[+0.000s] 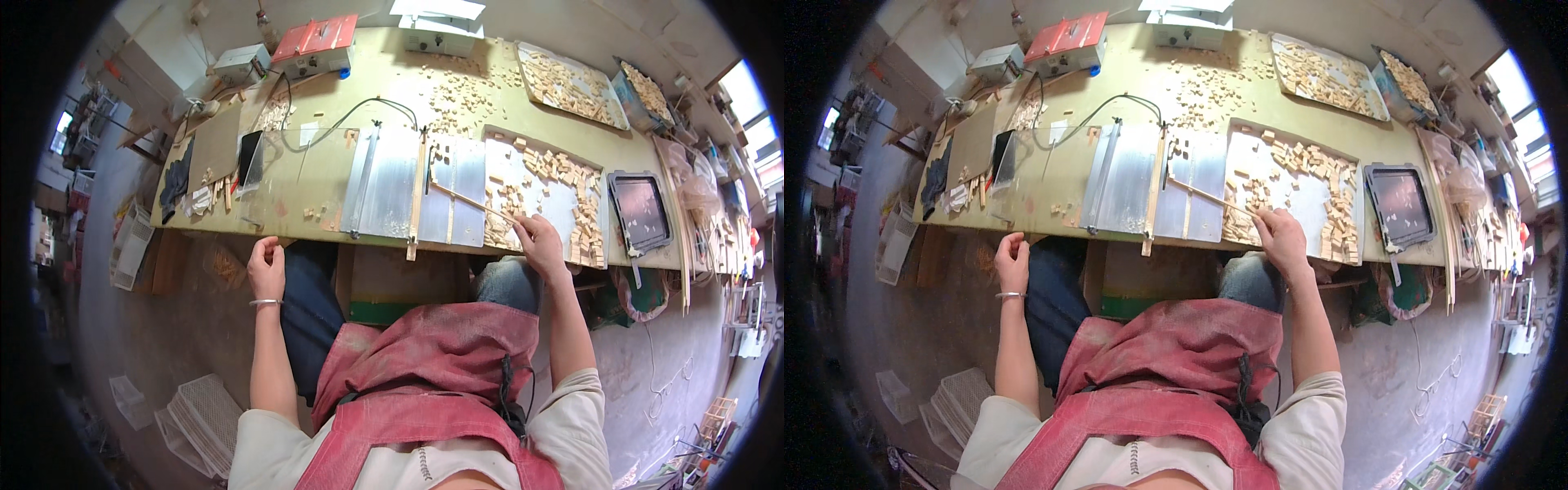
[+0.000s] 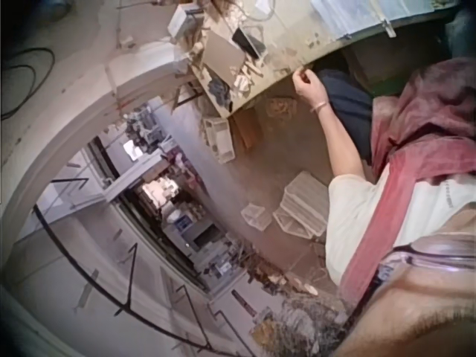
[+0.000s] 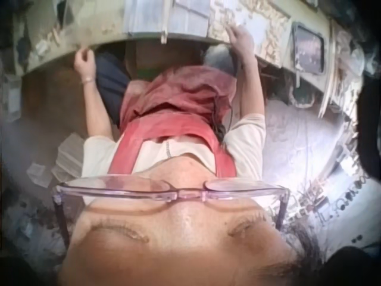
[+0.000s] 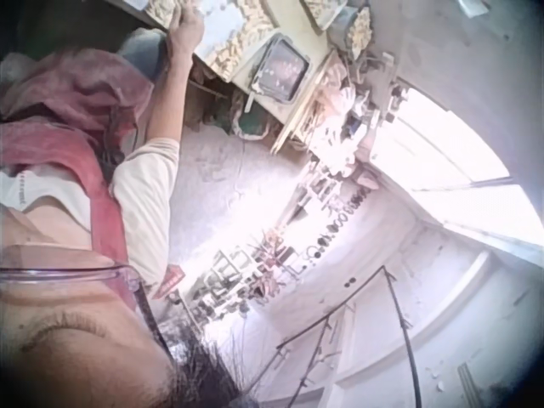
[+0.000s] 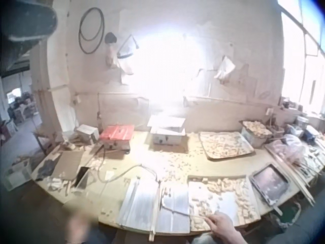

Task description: The person sits on the floor and repeatedly feeds small wooden sticks into a table saw to cut them into short pieces. The cut pieces accumulate on the table surface next to the saw.

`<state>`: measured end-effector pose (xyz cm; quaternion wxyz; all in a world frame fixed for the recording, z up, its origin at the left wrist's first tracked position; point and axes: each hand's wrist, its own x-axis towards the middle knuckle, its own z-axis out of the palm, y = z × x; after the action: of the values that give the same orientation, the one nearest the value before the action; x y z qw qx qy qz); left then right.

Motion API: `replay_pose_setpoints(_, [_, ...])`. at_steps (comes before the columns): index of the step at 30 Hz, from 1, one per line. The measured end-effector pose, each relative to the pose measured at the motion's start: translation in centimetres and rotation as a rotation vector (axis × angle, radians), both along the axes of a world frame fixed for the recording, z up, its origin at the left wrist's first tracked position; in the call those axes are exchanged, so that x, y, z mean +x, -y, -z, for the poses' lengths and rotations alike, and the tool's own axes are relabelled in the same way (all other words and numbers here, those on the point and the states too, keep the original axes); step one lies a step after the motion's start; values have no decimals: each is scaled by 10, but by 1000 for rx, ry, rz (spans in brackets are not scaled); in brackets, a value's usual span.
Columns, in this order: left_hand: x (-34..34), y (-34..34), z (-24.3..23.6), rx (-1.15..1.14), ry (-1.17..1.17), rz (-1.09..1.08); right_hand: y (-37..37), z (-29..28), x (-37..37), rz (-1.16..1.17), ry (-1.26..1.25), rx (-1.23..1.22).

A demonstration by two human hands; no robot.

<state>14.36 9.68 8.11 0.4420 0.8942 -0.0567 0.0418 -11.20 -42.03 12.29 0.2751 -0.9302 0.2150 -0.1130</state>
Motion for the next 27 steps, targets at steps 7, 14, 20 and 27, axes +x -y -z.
replay_pose_setpoints(7, [-10, 1, -11, 15, 40, -8, 21, 11, 38, 1, -9, -10])
replay_pose_setpoints(14, [-8, 9, -15, 1, 2, 16, 53, 22, 111, 153, 12, -196])
replay_pose_setpoints(20, [-5, 1, -4, 8, 39, 76, 29, 19, 64, 262, 180, -66])
replay_pose_setpoints(27, [-1, -5, -4, 61, -12, 73, 25, 62, -69, 301, 109, 56])
